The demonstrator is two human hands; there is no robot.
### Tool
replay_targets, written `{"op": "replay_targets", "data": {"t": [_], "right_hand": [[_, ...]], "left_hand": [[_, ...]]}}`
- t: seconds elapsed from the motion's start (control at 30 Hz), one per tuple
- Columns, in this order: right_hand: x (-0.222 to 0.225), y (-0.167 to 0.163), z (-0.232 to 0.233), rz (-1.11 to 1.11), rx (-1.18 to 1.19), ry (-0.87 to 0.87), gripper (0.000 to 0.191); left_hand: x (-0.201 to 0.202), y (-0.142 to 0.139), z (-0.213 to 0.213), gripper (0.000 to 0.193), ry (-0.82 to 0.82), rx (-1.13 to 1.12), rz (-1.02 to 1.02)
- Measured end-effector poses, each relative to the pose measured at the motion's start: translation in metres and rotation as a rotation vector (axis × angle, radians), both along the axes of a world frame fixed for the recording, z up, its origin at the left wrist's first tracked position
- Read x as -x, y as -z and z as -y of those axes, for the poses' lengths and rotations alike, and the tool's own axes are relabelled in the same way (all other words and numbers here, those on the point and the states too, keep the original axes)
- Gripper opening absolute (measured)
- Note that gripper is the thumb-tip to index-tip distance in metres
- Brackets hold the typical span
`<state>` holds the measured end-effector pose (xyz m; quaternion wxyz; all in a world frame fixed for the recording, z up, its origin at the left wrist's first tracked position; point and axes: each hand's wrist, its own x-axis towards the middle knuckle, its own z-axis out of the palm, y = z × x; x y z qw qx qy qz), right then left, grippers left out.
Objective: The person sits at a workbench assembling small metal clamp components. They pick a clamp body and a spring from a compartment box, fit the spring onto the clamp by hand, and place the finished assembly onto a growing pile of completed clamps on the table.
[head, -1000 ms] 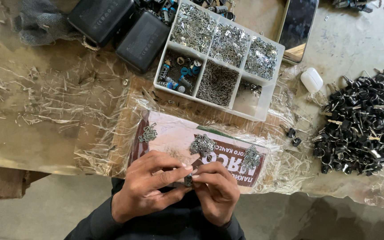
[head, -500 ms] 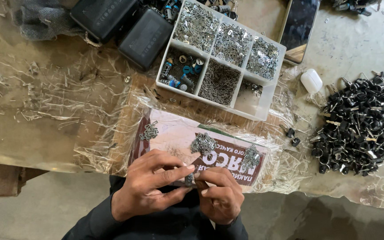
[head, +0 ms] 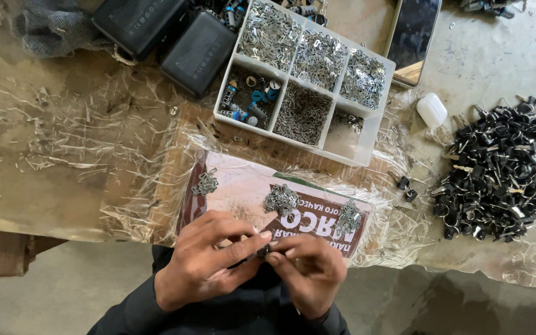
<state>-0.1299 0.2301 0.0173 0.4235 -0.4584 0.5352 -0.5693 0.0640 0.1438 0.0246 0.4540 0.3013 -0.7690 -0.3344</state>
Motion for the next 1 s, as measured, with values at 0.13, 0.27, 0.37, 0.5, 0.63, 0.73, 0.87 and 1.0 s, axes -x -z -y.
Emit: {"op": "replay_targets", "data": {"t": [0.13,0.27,0.37,0.5,0.63,0.73,0.87,1.0], "right_hand": [[0.005,0.01,-0.006,0.256,-0.22,0.038,0.024],[0.007,0.013,-0.004,0.365,-0.256,0.012,0.022],[0.008,0.013,-0.001,0.423,-0.285,-0.038,0.022],[0.012,0.012,0.008,0.564,-0.261,-0.213,0.023],[0.003,0.005,0.024,0.545,-0.289,-0.25,0.022],[-0.02,-0.001,0.044,0.188,-0.275,-0.218,0.025],[-0.059,-0.011,0.072,-0.904,-0.001,-0.205,0.058],[-0.074,-0.021,0.089,-1.105,-0.089,-0.227,0.077]], "left_hand": [[0.0,0.001,-0.001,0.048,0.019,0.006,0.01],[-0.002,0.003,0.002,0.048,0.048,-0.021,-0.036],[-0.001,0.001,0.003,0.047,0.055,-0.044,-0.075],[-0.001,0.0,0.002,0.043,0.077,-0.089,-0.167],[-0.013,0.001,0.003,0.04,0.066,-0.11,-0.22],[-0.031,0.003,0.006,0.04,-0.036,-0.157,-0.296],[-0.056,0.001,0.004,0.039,-0.232,-0.2,-0.267],[-0.063,0.003,0.003,0.04,-0.254,-0.191,-0.272]]}}
